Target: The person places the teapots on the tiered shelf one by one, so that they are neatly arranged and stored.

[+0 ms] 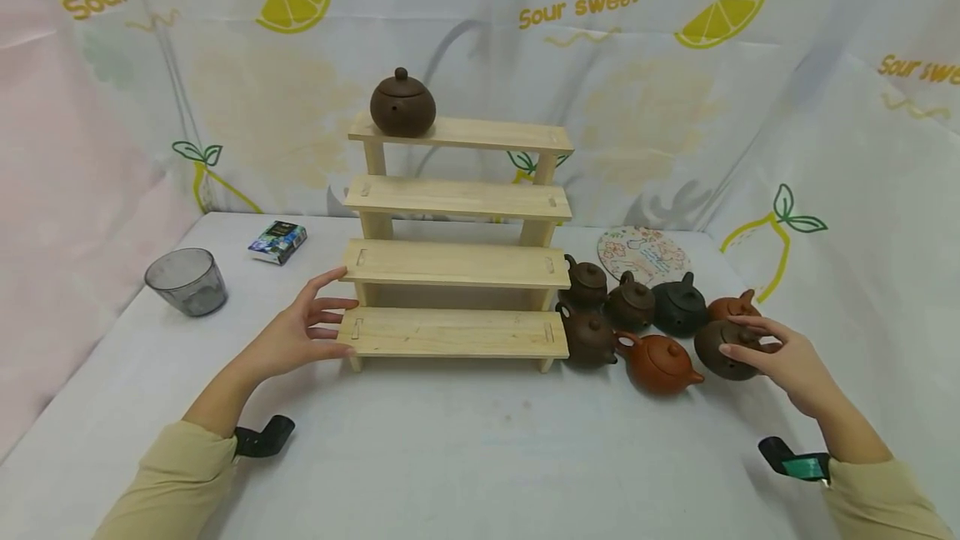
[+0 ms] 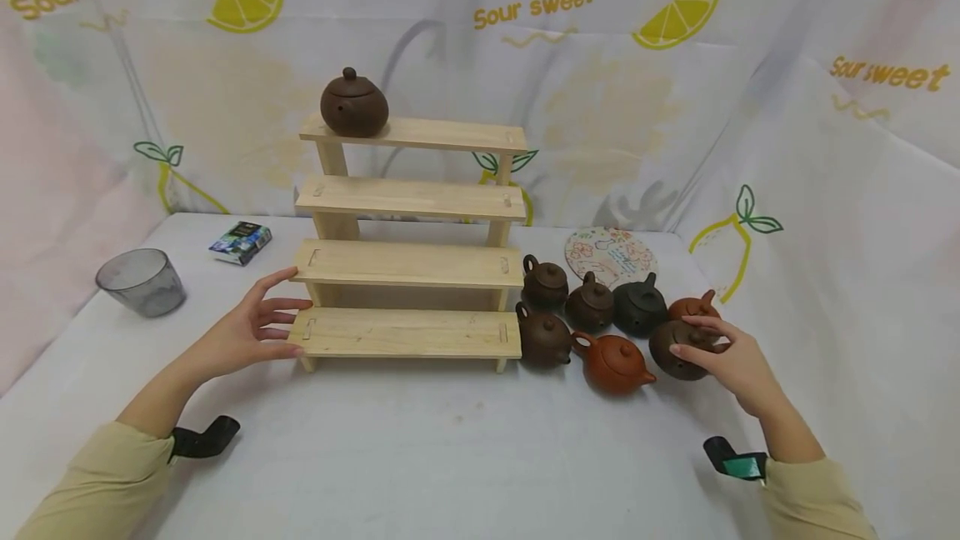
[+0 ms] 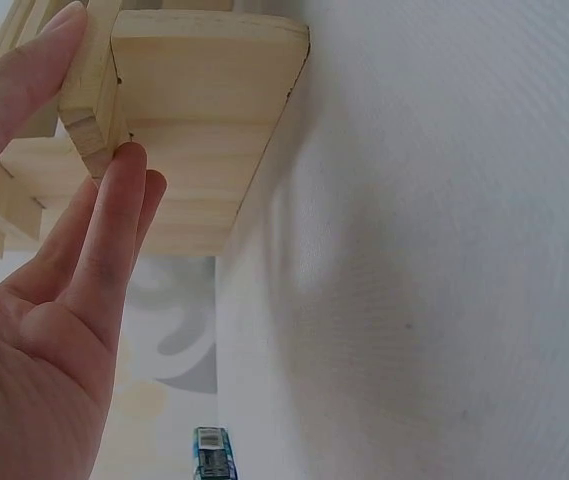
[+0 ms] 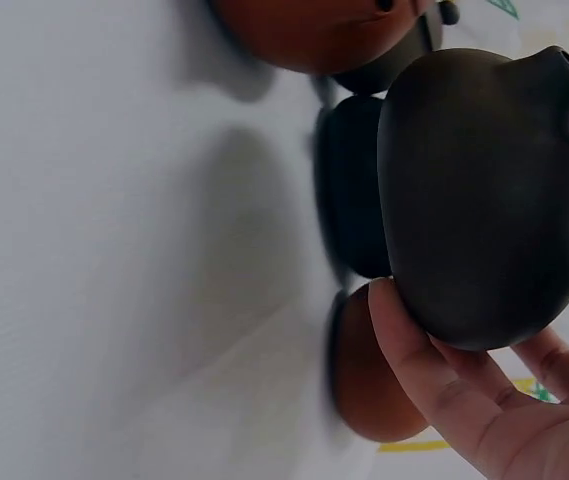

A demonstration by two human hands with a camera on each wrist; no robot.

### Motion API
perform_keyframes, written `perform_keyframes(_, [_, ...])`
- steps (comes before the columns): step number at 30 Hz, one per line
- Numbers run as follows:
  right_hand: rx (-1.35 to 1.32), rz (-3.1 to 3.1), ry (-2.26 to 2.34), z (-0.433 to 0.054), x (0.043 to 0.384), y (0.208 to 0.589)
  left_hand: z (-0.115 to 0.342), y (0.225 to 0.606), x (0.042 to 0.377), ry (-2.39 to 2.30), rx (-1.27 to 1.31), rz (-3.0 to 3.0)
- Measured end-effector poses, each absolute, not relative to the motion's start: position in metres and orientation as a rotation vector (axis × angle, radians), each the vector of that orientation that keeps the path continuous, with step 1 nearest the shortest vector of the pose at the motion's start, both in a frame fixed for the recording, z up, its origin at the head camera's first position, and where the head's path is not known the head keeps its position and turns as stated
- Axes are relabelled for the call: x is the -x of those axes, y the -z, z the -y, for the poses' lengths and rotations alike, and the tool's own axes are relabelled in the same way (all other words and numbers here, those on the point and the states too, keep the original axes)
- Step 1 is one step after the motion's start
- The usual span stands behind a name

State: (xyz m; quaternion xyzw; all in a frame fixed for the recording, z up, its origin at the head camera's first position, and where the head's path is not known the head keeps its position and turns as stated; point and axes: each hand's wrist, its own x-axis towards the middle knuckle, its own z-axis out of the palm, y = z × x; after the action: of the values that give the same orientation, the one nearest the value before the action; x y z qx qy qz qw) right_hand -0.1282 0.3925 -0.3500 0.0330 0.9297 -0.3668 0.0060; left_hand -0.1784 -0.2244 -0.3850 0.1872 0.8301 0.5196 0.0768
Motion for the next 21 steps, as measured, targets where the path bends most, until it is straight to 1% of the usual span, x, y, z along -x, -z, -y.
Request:
perform_keyframes(9, [-0.038, -2.910, 1.225, -0.385, 0.136, 0.333, 0.224, 0.386, 0.179, -1.553, -0.551, -2.487])
perform_keyframes(15, [0.056, -2.896, 1.330, -0.374, 0.144, 0.323, 0.223, 0.385, 0.179, -1.565, -0.552, -2.482])
perform_keyframes(21, [0.111, -2.927, 1.281, -0.362, 0.157, 0.314, 0.224, 0.384, 0.178, -1.576, -0.558, -2.480])
